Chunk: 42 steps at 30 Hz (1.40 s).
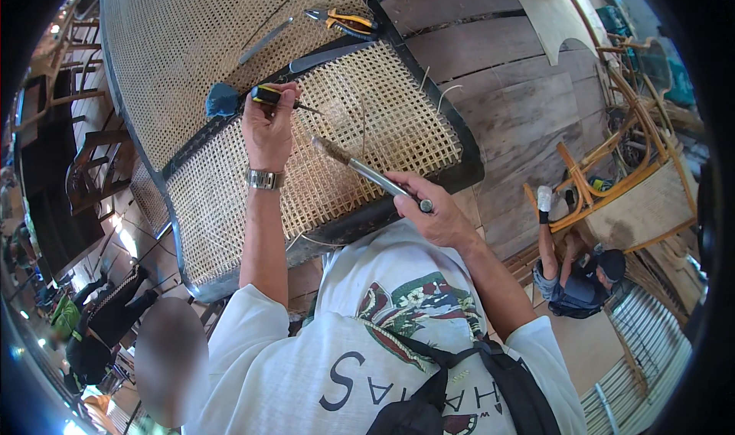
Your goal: Using a screwdriver and hammer to secure rattan weaving onto a chair frame.
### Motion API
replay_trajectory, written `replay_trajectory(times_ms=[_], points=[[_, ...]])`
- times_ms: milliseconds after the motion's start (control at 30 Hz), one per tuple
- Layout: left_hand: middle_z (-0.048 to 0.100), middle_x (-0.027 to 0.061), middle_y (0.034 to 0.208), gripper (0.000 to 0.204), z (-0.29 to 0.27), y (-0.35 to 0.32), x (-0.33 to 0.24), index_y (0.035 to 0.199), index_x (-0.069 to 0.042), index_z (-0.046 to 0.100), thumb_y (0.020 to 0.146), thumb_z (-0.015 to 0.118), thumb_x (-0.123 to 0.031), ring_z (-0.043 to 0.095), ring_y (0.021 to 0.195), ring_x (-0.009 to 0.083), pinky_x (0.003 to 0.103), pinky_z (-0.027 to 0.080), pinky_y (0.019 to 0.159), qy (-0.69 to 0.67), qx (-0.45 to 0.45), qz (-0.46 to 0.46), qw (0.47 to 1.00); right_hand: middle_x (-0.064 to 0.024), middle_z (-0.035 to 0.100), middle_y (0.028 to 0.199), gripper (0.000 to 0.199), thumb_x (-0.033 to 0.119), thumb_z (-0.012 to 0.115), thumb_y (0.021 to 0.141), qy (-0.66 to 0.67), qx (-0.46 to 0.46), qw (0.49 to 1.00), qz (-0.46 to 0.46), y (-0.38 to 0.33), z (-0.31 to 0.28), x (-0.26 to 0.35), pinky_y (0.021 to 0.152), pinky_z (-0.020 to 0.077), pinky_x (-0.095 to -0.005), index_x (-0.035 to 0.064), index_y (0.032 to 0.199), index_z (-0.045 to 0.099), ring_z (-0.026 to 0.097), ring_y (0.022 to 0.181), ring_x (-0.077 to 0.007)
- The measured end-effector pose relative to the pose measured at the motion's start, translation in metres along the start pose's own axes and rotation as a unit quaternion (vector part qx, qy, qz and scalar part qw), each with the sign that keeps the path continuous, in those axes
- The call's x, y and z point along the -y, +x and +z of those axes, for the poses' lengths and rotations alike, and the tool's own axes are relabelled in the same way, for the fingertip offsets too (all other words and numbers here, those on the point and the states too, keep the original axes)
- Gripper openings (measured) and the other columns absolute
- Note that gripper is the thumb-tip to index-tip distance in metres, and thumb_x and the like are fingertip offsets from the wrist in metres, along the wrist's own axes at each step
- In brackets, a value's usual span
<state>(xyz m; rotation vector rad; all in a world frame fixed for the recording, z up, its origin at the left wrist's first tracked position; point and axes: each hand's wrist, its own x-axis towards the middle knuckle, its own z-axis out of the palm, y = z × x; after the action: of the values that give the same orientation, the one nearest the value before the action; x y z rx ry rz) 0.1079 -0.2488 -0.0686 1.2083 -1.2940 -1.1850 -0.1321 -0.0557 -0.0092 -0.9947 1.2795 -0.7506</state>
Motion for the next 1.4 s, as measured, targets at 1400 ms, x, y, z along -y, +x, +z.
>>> replay_trajectory(times_ms=[1400], points=[[0.076,0.0069,0.103,0.017,0.007,0.041,0.005,0.106,-0.002,0.065,0.097,0.071,-0.016,0.068,0.087,0.0100,0.025,0.052,0.076,0.114,-0.018,0.015,0.993,0.0022,0.055,0.081,0.036,0.011,0.054,0.101,0.120,-0.152,0.981,0.019,0.030,-0.018,0.007,0.062,0.0432,-0.0220,0.0001,0.136,0.054,0.050,0.070,-0.0047]])
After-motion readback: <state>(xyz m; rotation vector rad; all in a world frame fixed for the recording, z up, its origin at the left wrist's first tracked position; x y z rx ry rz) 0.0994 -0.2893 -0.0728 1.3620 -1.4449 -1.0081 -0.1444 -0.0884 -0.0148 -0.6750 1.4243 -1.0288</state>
